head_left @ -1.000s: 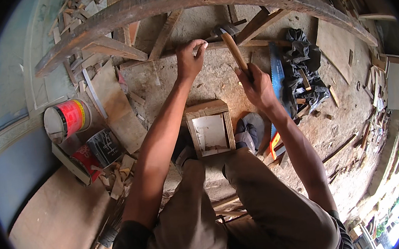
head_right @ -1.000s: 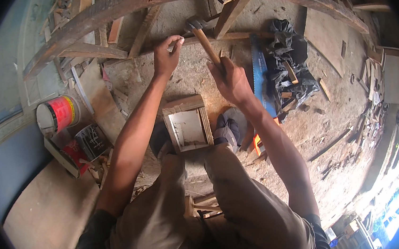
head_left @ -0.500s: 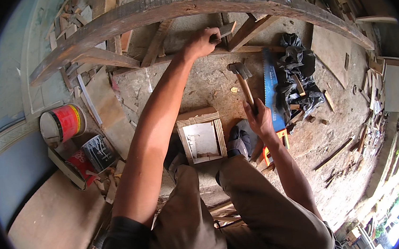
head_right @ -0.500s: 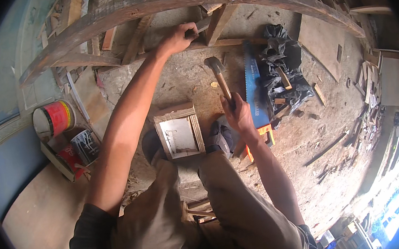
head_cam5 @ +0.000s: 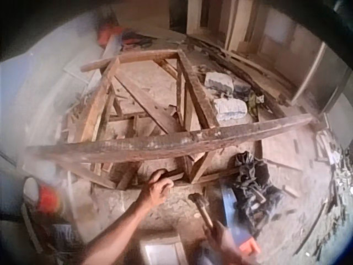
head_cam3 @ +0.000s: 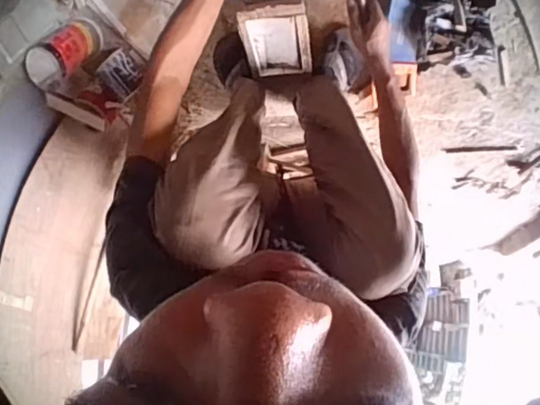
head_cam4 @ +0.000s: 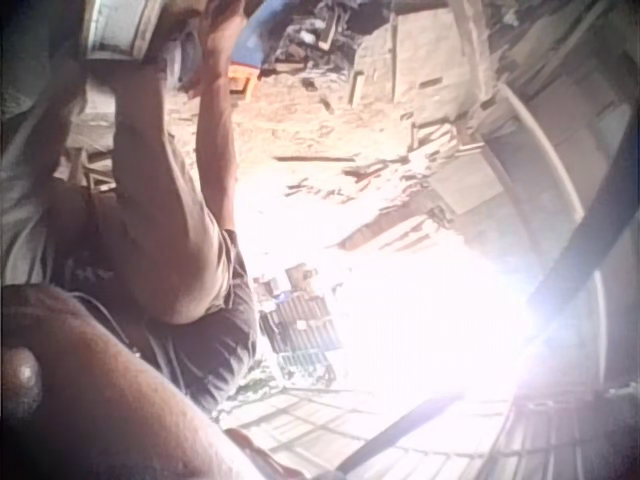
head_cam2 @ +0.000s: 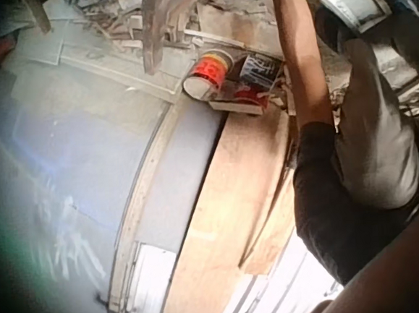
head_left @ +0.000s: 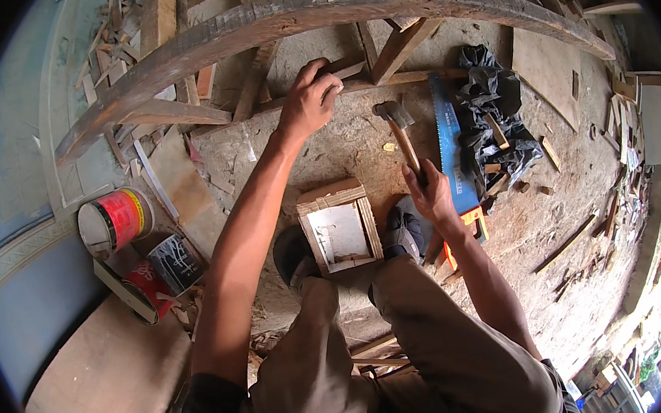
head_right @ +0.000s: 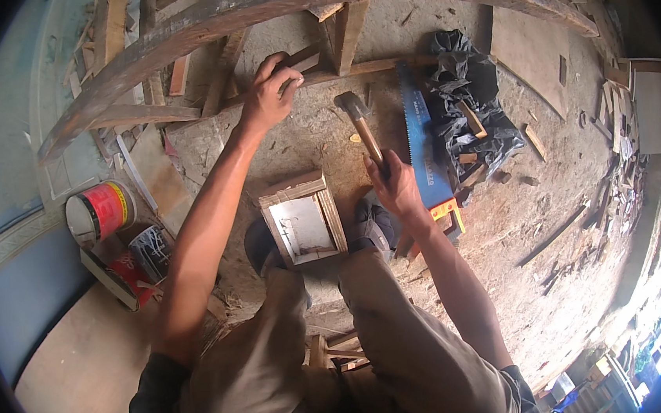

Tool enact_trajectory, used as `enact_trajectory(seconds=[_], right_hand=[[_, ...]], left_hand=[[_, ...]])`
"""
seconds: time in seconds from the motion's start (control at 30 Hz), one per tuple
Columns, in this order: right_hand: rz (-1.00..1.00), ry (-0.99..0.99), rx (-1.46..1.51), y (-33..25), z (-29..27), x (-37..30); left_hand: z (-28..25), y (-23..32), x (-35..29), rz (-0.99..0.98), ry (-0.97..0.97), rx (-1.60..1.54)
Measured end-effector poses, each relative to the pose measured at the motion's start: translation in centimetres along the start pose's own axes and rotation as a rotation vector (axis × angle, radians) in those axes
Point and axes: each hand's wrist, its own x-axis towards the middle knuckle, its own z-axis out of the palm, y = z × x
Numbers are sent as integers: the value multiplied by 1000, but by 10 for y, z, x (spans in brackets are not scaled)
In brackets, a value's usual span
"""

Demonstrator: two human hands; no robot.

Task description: The person sits on the floor and uses a hammer to drive nails into a wooden frame structure. They repeatedly position nails and strike them to secure the pieces together.

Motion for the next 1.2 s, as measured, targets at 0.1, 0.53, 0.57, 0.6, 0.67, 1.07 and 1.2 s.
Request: enact_trajectory(seconds=[0.1,0.53,0.57,0.6,0.67,1.07,1.2], right_hand=[[-18,-3,10,-3,-1,-3],[6,-52,-10,0,0,-9],[-2,-53,-11,0,0,-9],[-9,-54,-13,0,0,-9],[-23,-36,15,0,1,-9],[-16,-62,-10,-4,2,-11],[-15,-47,13,-6,4,-11]], left_hand=[[7,13,-1,25,21,33],[25,30,-12,3,82,71],[26,30,-12,0,82,65],[26,30,-12,-3,82,58],[25,27,-12,8,75,49],[-2,23,-25,4,190,-101],[-13,11,-31,-367,377,-273]])
